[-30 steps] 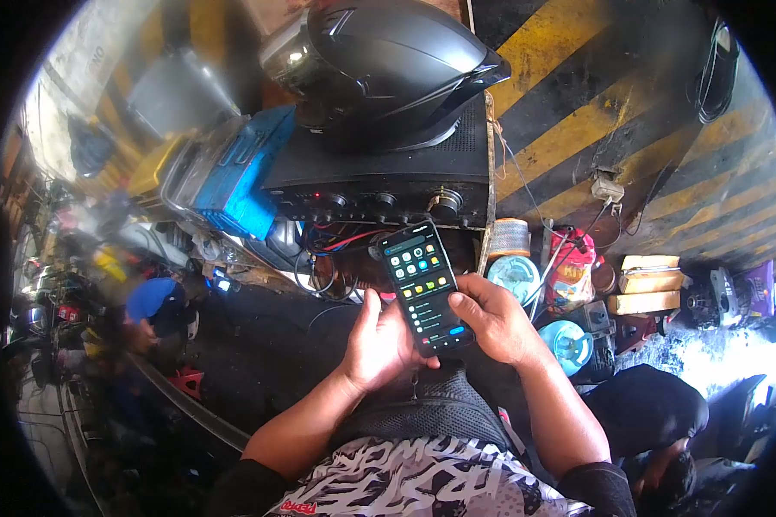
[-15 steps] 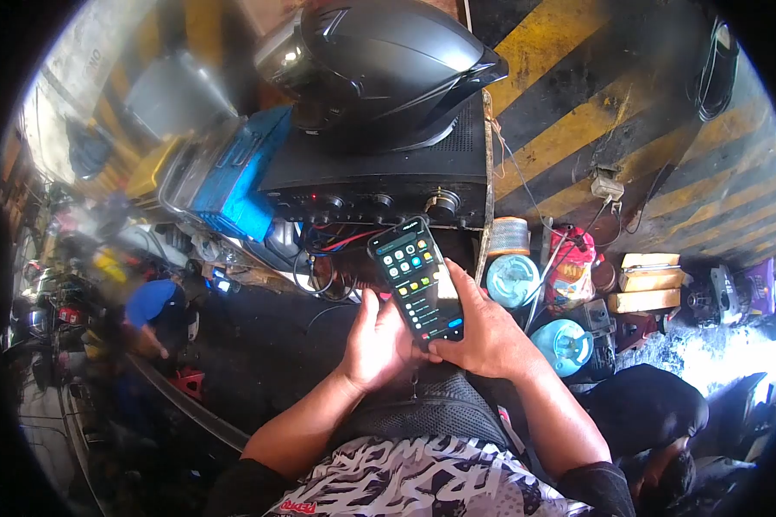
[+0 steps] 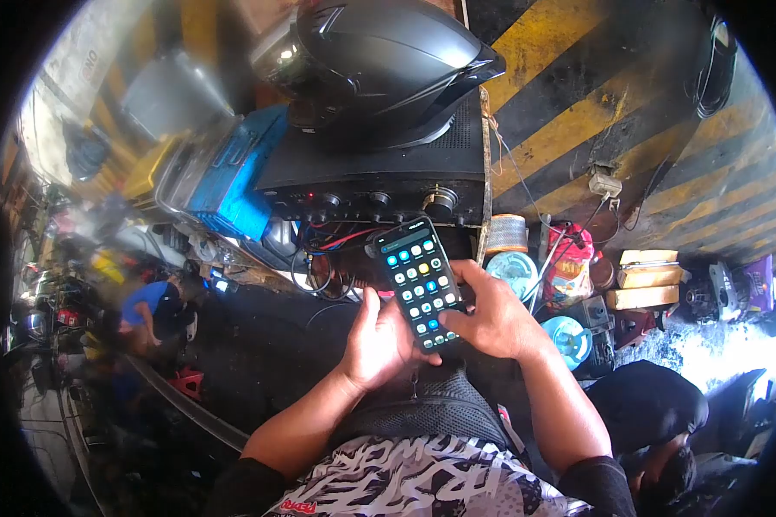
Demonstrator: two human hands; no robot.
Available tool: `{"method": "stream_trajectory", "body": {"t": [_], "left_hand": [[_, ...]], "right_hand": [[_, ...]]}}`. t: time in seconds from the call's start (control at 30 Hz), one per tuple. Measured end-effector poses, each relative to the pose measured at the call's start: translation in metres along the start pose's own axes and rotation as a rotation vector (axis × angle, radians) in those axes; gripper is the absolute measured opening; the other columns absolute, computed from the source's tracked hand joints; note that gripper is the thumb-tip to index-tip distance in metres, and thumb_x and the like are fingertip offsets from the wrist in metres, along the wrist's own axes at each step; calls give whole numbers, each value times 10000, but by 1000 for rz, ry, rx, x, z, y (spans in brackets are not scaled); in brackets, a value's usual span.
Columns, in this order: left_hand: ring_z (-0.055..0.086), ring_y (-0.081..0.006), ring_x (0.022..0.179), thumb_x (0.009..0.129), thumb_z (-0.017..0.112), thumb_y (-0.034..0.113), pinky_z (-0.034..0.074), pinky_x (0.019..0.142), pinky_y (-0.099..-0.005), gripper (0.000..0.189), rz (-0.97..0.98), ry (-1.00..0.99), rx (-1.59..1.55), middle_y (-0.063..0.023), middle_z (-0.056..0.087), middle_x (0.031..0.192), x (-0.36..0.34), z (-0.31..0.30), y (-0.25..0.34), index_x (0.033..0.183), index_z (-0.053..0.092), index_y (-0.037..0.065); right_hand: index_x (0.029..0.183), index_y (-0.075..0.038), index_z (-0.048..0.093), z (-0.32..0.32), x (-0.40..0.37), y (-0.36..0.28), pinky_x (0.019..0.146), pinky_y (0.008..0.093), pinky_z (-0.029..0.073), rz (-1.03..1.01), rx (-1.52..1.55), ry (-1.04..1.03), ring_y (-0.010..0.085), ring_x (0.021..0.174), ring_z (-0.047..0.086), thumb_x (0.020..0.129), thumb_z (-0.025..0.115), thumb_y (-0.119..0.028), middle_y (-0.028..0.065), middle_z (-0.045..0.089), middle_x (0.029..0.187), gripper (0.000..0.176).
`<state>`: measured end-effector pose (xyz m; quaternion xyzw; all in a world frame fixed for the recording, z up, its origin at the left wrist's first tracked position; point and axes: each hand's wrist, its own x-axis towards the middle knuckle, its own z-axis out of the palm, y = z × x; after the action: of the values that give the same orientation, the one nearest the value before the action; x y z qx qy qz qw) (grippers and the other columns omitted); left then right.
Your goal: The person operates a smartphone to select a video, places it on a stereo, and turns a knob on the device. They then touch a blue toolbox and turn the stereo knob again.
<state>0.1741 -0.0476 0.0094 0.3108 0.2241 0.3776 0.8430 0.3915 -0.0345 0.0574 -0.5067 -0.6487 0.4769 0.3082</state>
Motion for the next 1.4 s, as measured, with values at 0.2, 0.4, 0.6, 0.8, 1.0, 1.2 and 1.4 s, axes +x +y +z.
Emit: {"method": "stream_trajectory", "body": {"t": [0.2,0.4,0.6,0.8,1.0,1.2,1.4], "left_hand": [[545,-278,1332,949,261,835,589,889,-474,972,-11,-25,14,-129,451,1534,-1,1,1,1606,220,121],[550,-221,1314,947,219,845,582,882,-430,958,0,-12,28,-92,481,1512,-5,1,1,1602,238,145],[564,-268,1303,950,263,833,594,878,-464,966,21,-1,-9,-120,468,1519,-5,-1,1,1604,229,123],[566,-245,1290,954,203,838,575,904,-463,966,29,50,67,-106,468,1523,-6,6,3,1609,225,129],[572,-292,1286,949,201,842,563,941,-489,991,33,53,110,-133,437,1550,-7,7,2,1620,211,113],[569,-287,1286,951,207,839,565,933,-489,984,33,46,87,-129,436,1547,-7,4,2,1621,211,118],[555,-219,1284,964,195,829,556,930,-451,939,28,33,58,-105,478,1511,-7,6,3,1613,224,151]], "right_hand": [[1124,20,685,0,18,8,779,362,533,-35,-6,140,213,864,698,992,637,-255,169,726,950,308],[1225,42,657,6,13,13,865,341,522,-35,138,79,176,960,672,1037,582,-300,138,725,999,398],[1376,52,553,5,1,2,947,302,468,29,211,-34,125,1049,584,1016,603,-223,50,658,1125,456],[1513,44,386,12,-8,-3,1079,381,447,-10,51,-6,242,1248,594,852,781,-186,193,614,1333,804],[1556,18,312,26,-7,-3,1085,450,472,-32,-256,92,426,1295,582,742,803,-297,313,571,1385,1001],[1559,14,306,22,-5,1,1088,445,467,-88,-152,36,421,1301,582,783,785,-276,316,564,1397,957],[1559,34,299,16,-8,-5,1071,441,471,-90,-59,-9,400,1285,602,825,773,-278,303,604,1357,927]]}}
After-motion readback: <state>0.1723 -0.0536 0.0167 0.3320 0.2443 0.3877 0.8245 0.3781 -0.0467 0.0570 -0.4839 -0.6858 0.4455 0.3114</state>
